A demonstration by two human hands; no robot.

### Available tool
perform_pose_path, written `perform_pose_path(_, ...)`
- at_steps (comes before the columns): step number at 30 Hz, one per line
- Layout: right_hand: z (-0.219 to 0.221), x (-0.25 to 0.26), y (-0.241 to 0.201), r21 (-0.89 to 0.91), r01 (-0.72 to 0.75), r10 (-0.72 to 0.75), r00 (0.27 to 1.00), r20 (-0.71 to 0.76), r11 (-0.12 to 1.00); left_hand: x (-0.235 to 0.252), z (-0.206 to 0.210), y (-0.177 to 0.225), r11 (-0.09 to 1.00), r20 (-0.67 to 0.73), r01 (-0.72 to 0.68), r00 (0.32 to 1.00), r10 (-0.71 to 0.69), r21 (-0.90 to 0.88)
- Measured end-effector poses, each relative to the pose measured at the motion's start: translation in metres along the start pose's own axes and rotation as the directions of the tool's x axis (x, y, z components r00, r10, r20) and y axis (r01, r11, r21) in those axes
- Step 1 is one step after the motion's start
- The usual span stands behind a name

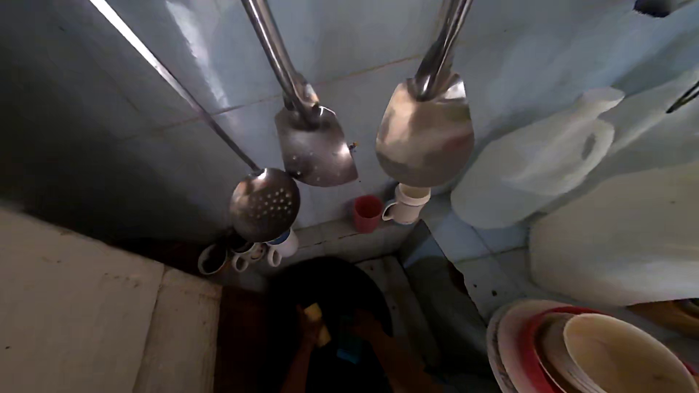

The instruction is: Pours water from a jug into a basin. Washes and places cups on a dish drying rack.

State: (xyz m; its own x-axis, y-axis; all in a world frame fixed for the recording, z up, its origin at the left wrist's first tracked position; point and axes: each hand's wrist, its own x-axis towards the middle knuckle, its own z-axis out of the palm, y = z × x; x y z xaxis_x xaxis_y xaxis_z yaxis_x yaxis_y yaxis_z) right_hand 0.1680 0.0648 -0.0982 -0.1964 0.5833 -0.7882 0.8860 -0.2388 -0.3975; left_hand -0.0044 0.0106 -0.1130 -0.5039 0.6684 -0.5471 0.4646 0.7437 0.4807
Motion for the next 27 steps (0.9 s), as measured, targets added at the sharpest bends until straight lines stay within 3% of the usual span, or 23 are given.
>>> perform_pose_path(2,-0.005,-0.006,-0.003,0.007,-0.013,0.013,1.0,0.015,1.0,0.019,-0.011,0.014,0.998,0.016,-0.056,0.998,0.056,-0.01)
perform_pose_path(4,-0.008,-0.004,0.0,0.068,-0.01,0.009,1.0,0.012,0.998,0.03,-0.024,0.024,0.965,0.067,-0.259,0.965,0.255,0.046)
perform_pose_path(6,-0.011,-0.002,0.001,0.09,0.061,-0.059,0.998,-0.024,0.994,0.026,-0.038,0.035,0.852,0.152,-0.503,0.863,0.482,0.148)
perform_pose_path(8,-0.01,0.004,0.003,0.042,0.209,-0.203,0.972,-0.116,0.977,0.005,-0.055,0.05,0.703,0.285,-0.66,0.75,0.597,0.266)
perform_pose_path(10,-0.012,0.003,-0.003,-0.06,0.364,-0.369,0.914,-0.169,0.929,-0.024,-0.07,0.065,0.549,0.378,-0.76,0.65,0.659,0.349)
perform_pose_path(13,-0.016,-0.013,-0.021,-0.228,0.471,-0.511,0.841,-0.174,0.852,-0.057,-0.086,0.078,0.409,0.362,-0.792,0.583,0.728,0.453)
perform_pose_path(15,-0.03,-0.036,-0.038,-0.292,0.48,-0.54,0.821,-0.182,0.828,-0.069,-0.098,0.078,0.427,0.282,-0.755,0.607,0.743,0.497)
perform_pose_path(17,-0.045,-0.062,-0.051,-0.336,0.481,-0.566,0.792,-0.23,0.81,-0.074,-0.109,0.067,0.566,0.096,-0.687,0.67,0.736,0.456)
perform_pose_path(20,-0.058,-0.091,-0.057,-0.337,0.466,-0.567,0.751,-0.338,0.818,-0.074,-0.117,0.045,0.77,-0.201,-0.618,0.743,0.638,0.16)
perform_pose_path(23,-0.047,-0.079,-0.042,-0.376,0.452,-0.564,0.779,-0.276,0.809,-0.078,-0.102,0.018,0.794,-0.294,-0.607,0.761,0.578,-0.009)
perform_pose_path(27,-0.06,-0.096,-0.053,-0.302,0.51,-0.587,0.759,-0.283,0.805,-0.065,-0.079,-0.007,0.797,-0.375,-0.601,0.752,0.542,-0.054)
